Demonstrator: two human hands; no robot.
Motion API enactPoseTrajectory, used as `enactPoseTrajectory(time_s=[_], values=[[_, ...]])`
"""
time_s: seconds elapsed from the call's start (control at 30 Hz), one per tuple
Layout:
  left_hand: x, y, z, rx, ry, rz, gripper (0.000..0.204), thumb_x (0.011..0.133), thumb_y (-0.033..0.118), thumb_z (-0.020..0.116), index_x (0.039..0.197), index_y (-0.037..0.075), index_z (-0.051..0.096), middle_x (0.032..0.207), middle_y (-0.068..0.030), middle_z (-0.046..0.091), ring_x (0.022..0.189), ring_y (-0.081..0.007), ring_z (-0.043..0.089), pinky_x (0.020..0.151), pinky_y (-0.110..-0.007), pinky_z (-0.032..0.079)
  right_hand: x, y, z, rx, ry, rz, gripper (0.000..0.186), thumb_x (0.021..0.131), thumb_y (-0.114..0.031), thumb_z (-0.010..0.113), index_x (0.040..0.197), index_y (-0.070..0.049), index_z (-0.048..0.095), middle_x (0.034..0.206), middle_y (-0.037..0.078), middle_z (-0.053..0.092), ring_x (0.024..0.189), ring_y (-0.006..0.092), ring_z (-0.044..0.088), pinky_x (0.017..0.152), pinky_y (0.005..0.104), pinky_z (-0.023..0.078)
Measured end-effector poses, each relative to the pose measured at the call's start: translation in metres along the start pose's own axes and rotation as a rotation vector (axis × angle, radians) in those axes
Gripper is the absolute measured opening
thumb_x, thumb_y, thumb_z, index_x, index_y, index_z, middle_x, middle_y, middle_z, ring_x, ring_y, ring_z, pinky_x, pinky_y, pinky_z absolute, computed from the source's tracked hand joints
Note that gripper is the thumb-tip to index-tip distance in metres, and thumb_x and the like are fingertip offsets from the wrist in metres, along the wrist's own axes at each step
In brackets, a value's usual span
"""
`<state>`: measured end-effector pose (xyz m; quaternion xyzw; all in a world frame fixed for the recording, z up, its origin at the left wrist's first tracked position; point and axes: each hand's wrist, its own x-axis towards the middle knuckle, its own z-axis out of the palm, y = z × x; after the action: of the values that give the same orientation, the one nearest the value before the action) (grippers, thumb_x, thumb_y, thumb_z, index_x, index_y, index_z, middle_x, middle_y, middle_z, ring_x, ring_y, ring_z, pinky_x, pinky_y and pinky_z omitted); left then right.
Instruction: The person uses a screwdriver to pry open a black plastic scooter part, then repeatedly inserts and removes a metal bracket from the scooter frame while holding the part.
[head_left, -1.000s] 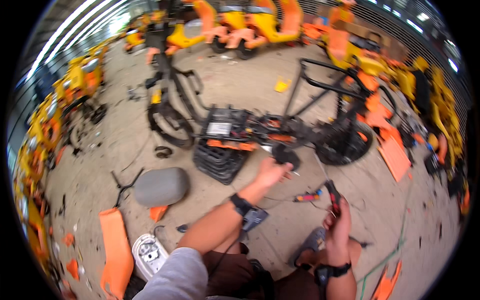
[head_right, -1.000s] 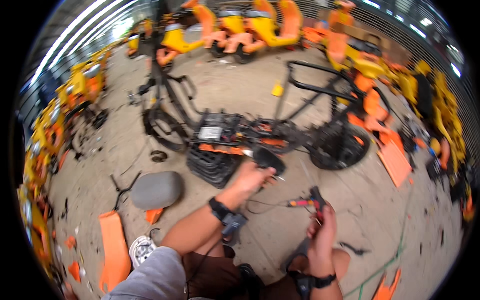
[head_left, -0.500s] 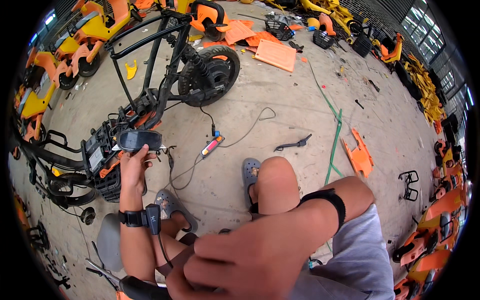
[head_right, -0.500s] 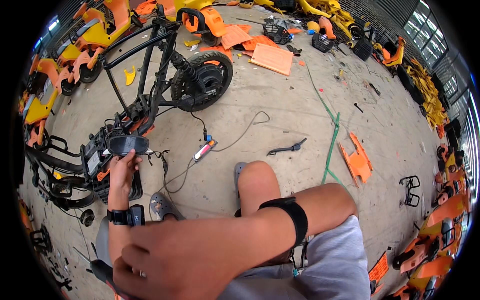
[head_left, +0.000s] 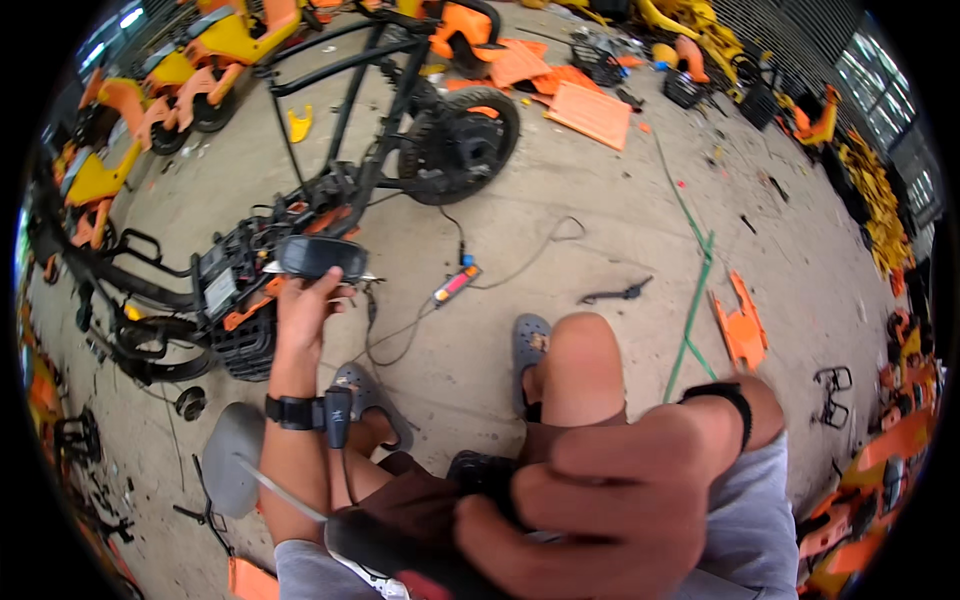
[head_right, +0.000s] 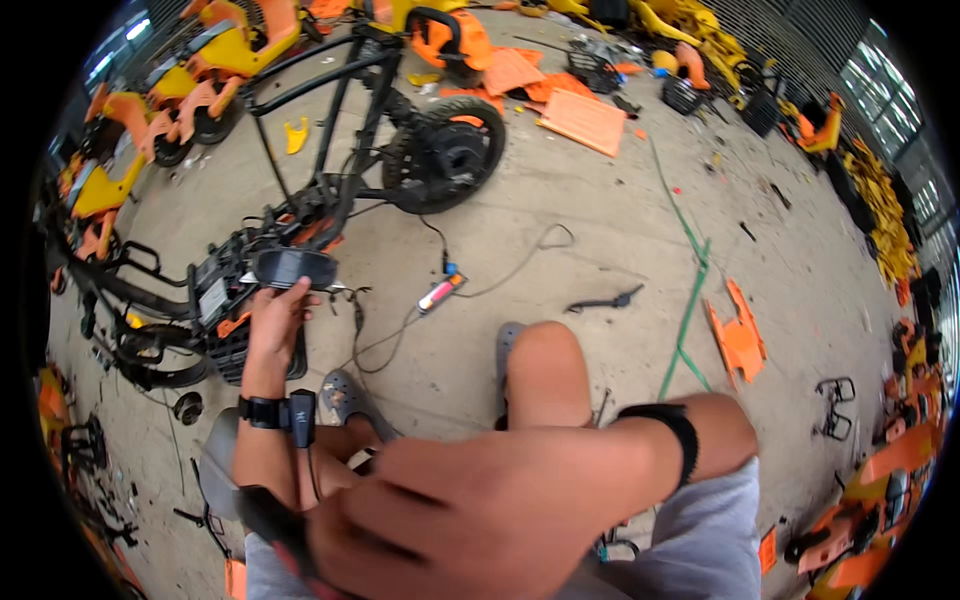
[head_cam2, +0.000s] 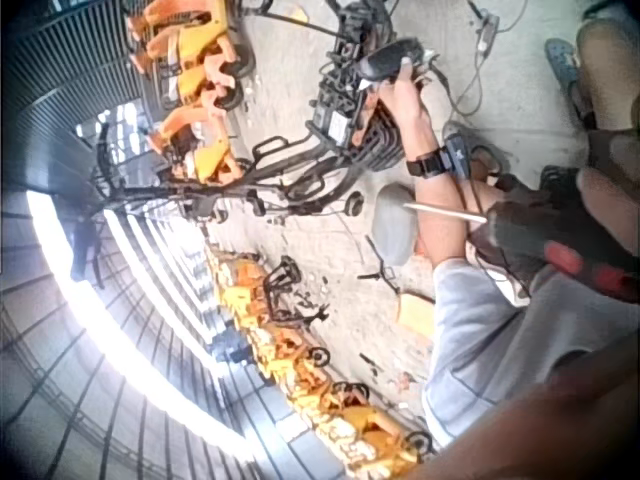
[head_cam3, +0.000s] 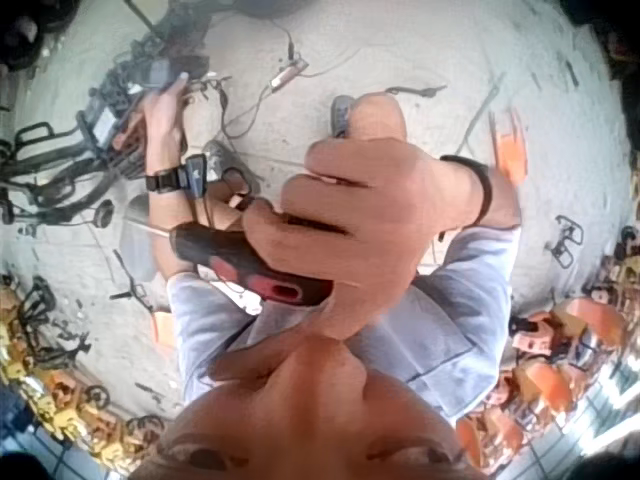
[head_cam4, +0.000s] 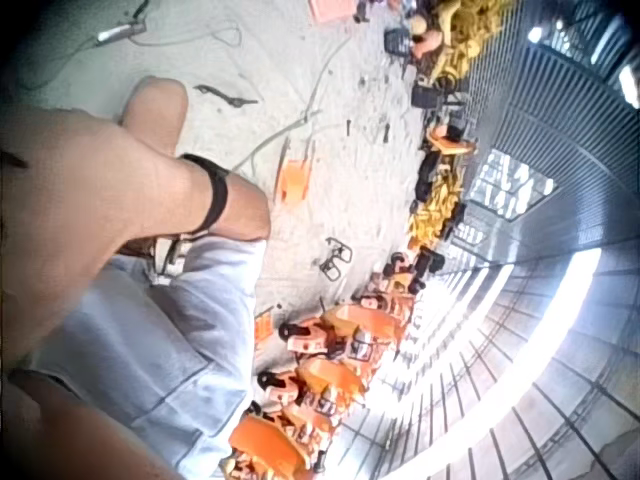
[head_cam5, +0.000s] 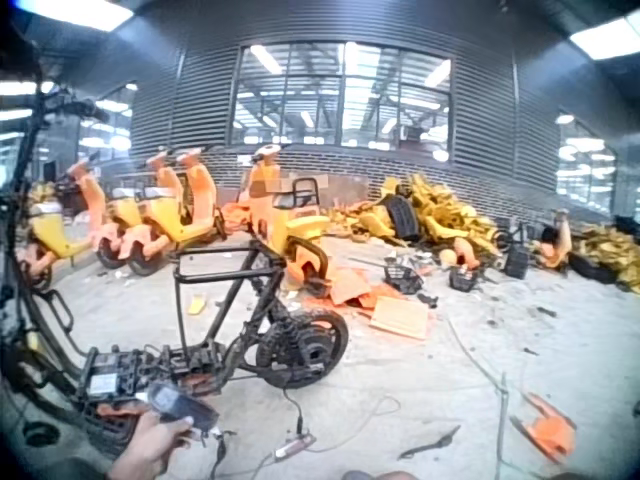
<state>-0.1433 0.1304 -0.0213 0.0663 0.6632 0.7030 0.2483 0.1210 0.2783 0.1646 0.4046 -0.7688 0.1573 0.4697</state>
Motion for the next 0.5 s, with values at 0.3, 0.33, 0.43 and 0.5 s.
enactPoseTrajectory(time_s=[0.3, 0.33, 0.43, 0.5], values=[[-0.004, 0.007, 0.001, -0.007, -0.004, -0.034, 0.019, 0.088, 0.012, 0.067, 0.103, 0.003, 0.061, 0.088, -0.0041, 0.066, 0.073, -0.0161, 0.064, 0.06, -0.028, 0.045, 0.038, -0.021, -0.036, -0.115, -0.245, 0.346, 0.038, 0.065, -0.036, 0.078, 0.061, -0.002, 0.06, 0.051, 0.004, 0.046, 0.041, 0.0149, 0.04, 0.04, 0.026, 0.023], [-0.006, 0.006, -0.002, 0.026, 0.009, 0.001, 0.019, 0.088, 0.012, 0.067, 0.103, 0.003, 0.06, 0.09, -0.0047, 0.066, 0.073, -0.0161, 0.064, 0.06, -0.027, 0.045, 0.036, -0.015, -0.034, -0.1, -0.205, 0.262, 0.035, 0.065, -0.034, 0.078, 0.064, -0.004, 0.062, 0.051, 0.004, 0.045, 0.042, 0.015, 0.039, 0.04, 0.0259, 0.022], [-0.004, 0.0, -0.018, 0.063, 0.028, -0.038, 0.018, 0.088, 0.012, 0.067, 0.102, 0.004, 0.06, 0.091, -0.0049, 0.068, 0.074, -0.0149, 0.064, 0.06, -0.026, 0.044, 0.029, -0.004, -0.011, -0.113, -0.084, 0.139, 0.022, 0.069, -0.029, 0.076, 0.081, -0.012, 0.069, 0.052, 0.004, 0.044, 0.043, 0.0153, 0.038, 0.04, 0.0257, 0.021], [-0.005, -0.001, -0.03, 0.047, 0.052, -0.058, 0.017, 0.088, 0.012, 0.067, 0.102, 0.004, 0.06, 0.091, -0.0048, 0.068, 0.074, -0.0148, 0.064, 0.06, -0.026, 0.044, 0.032, 0.001, -0.017, -0.051, -0.212, 0.016, 0.02, 0.071, -0.025, 0.074, 0.088, -0.015, 0.071, 0.052, 0.005, 0.044, 0.043, 0.0154, 0.037, 0.04, 0.0259, 0.02]])
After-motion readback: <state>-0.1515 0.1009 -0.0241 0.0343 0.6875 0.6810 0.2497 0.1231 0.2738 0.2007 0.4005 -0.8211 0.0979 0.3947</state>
